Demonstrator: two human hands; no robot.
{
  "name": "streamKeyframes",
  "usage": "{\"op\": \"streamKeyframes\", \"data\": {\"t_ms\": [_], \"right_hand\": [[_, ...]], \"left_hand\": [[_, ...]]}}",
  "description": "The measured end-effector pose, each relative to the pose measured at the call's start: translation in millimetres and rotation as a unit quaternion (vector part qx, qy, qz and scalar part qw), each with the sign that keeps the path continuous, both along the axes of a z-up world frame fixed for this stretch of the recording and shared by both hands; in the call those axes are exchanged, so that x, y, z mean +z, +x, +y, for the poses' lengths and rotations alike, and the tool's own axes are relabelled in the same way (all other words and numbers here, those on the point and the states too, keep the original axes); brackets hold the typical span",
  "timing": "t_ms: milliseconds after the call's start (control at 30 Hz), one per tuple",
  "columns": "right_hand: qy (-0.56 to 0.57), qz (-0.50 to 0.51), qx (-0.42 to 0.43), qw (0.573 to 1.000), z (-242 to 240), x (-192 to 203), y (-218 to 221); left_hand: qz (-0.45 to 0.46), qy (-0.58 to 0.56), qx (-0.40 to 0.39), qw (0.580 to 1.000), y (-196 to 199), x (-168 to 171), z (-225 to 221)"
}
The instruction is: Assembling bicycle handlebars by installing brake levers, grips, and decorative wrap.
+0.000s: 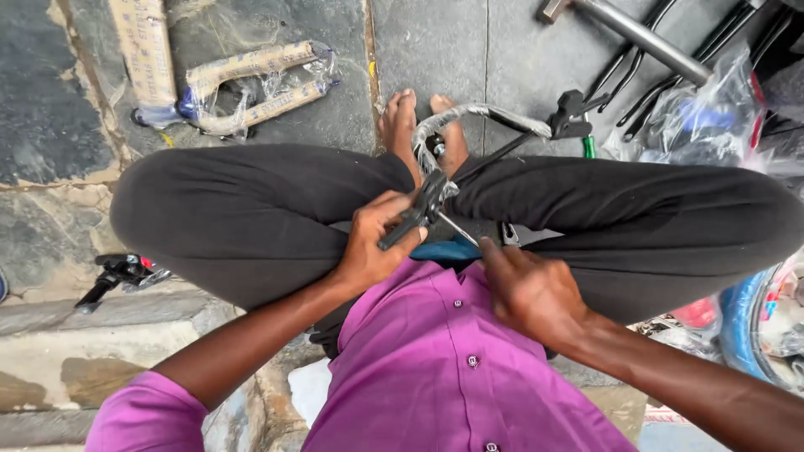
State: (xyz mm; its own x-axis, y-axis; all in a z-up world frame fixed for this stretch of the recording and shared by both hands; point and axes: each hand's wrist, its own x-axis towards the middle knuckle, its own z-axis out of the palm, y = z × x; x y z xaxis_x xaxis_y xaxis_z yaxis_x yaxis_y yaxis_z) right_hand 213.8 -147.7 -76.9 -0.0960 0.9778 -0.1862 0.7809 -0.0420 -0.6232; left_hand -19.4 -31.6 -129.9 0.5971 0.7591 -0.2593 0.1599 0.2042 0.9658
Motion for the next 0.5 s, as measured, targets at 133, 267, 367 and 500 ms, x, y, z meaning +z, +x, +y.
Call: {"op": "streamKeyframes", "data": {"t_ms": [133, 267, 367, 500], "right_hand": [[-0.190, 0.271, -0.170, 0.928, 8, -19, 6], [-0.474, 0.571, -0.413, 0.528, 11, -35, 21], [-0.518, 0.583, -0.430, 0.454, -6, -68, 20], [-0.431, 0.584, -0.388, 0.568, 13, -20, 29]], "left_hand": [[0.038, -0.016, 0.005, 0.999, -1, 7, 5], [0.000, -0.007, 0.006, 1.000, 0, 4, 5], [0.018, -0.014, -0.003, 1.000, -3, -17, 2], [0.092, -0.207, 0.029, 0.974, 11, 28, 30]]}}
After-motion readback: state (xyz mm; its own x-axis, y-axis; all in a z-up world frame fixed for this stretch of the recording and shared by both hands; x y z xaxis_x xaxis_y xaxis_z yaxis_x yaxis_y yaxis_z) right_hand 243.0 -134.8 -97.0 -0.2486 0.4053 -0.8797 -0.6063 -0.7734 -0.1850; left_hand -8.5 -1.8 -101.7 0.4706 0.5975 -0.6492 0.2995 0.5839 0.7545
